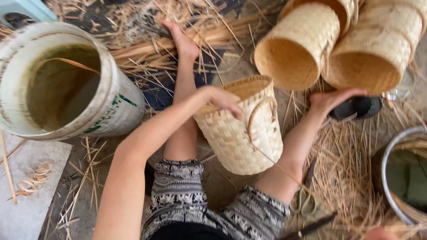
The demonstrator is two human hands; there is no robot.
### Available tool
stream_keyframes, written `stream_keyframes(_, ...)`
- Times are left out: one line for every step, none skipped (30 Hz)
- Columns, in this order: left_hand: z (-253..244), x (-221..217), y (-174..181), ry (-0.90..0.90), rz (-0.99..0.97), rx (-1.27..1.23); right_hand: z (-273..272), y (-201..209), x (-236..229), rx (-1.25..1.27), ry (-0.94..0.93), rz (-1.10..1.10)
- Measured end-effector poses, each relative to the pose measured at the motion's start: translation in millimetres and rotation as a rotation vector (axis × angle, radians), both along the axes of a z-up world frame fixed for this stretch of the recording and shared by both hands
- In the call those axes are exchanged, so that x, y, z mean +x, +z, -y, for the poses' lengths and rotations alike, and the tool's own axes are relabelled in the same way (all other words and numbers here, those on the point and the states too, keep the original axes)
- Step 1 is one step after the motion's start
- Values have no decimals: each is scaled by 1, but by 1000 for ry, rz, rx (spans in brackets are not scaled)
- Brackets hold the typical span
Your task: Weaving and finishing multiple straw or bamboo baskets using hands and scissors.
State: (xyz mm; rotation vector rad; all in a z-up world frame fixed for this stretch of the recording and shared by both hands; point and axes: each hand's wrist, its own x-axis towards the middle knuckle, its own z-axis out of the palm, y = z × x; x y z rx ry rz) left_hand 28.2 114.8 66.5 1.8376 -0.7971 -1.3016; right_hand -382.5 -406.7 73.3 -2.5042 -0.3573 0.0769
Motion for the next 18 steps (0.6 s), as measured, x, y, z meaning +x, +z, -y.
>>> stream_keyframes(0,-2,14,-59,38,50,-1,19,-8,393,-46,-75)
stream_keyframes(3,-2,29,-128,80,97,-2,38,-18,786,-107,-135)
stream_keyframes(8,-7,29,-160,56,92,-56,66,20,784,-147,-146)
stream_keyframes(12,-11,30,-152,150,111,-114,99,48,565,-261,136)
stream_keyframes(16,-15,32,-143,243,128,-175,137,68,324,-368,404)
stream_keyframes(16,-24,28,-172,222,121,-194,132,97,311,-398,387)
stream_keyframes(16,-32,24,-54,426,137,-211,125,127,197,-321,289)
stream_keyframes(13,-34,24,72,646,149,-227,116,165,92,-237,200)
stream_keyframes(11,-39,26,52,641,142,-236,100,173,89,-258,194)
stream_keyframes(9,-43,28,104,573,106,-245,86,184,41,-228,247)
stream_keyframes(5,-47,30,156,505,72,-254,71,196,-9,-198,299)
stream_keyframes(4,-48,32,150,503,70,-261,73,199,-9,-204,297)
stream_keyframes(3,-50,33,165,485,65,-270,74,203,202,-182,221)
stream_keyframes(0,-53,34,182,463,62,-279,75,206,414,-156,140)
stream_keyframes(0,-57,37,179,457,64,-281,68,208,415,-160,134)
stream_keyframes(1,-58,41,189,433,64,-282,61,212,484,-181,94)
stream_keyframes(1,-60,45,198,410,65,-284,53,216,553,-203,53)
stream_keyframes(1,-60,44,197,409,65,-284,53,218,553,-204,52)
